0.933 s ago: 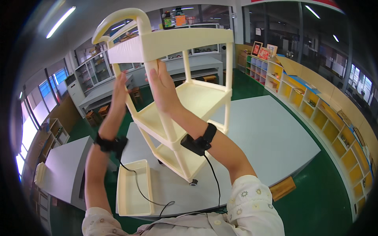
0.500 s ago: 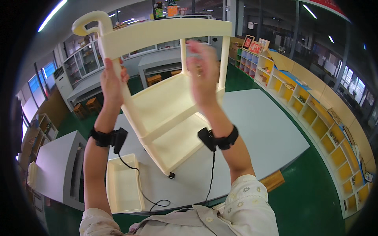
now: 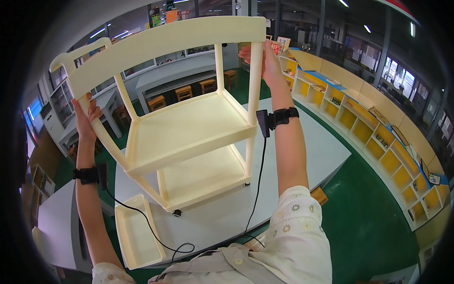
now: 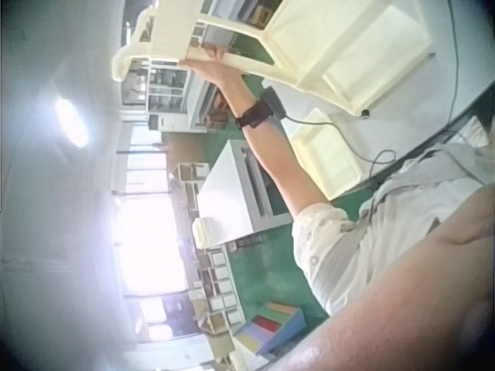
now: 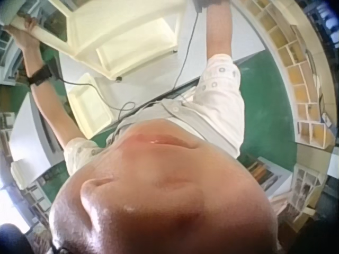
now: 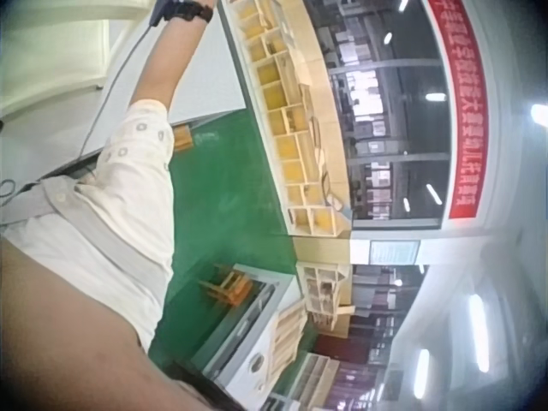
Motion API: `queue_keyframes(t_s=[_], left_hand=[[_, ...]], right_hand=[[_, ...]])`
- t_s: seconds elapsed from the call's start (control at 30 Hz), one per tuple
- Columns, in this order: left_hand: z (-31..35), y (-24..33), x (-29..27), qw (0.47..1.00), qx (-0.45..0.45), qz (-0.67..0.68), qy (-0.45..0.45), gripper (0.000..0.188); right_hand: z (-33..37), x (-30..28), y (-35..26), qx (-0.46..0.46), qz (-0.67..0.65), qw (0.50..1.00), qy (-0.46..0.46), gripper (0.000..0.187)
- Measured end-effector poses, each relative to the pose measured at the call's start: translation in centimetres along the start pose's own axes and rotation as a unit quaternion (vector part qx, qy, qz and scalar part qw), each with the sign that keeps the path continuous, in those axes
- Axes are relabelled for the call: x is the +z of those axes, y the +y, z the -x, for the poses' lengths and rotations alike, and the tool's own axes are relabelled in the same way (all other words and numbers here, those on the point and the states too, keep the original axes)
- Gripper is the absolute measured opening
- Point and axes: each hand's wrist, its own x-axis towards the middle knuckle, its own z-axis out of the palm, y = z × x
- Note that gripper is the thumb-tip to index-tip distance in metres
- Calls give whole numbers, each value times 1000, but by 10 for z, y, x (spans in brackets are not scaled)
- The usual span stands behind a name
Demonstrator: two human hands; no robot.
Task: Disassemble a plastic utility trolley by removing the trays and support pillars.
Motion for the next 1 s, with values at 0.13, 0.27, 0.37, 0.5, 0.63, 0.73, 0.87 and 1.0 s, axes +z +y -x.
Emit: queue_keyframes(t_s=[0.13,0.27,0.37,0.5,0.63,0.73,0.87,1.0], left_hand=[[2,-2,-5,999,42,-18,19,43],[5,-3,-4,995,36,-61,72,43],[4,0,-1,993,26,-90,75,43],[2,1,0,993,25,-84,81,44],[2,0,-4,994,15,-80,70,38],[2,0,-7,995,17,-84,56,38],[2,1,-8,995,10,-75,61,37],[3,3,-7,994,10,-76,73,41]], right_hand=[[8,-3,-13,-26,-66,993,-91,44],[15,-7,-16,-8,-162,973,-167,42],[15,-4,-15,-27,-139,974,-177,41],[14,0,-14,-27,-102,982,-154,46],[15,3,-15,-17,-104,985,-137,50],[16,3,-18,2,-101,988,-118,51],[16,6,-21,21,-84,989,-121,54],[15,9,-24,49,-42,993,-102,57]])
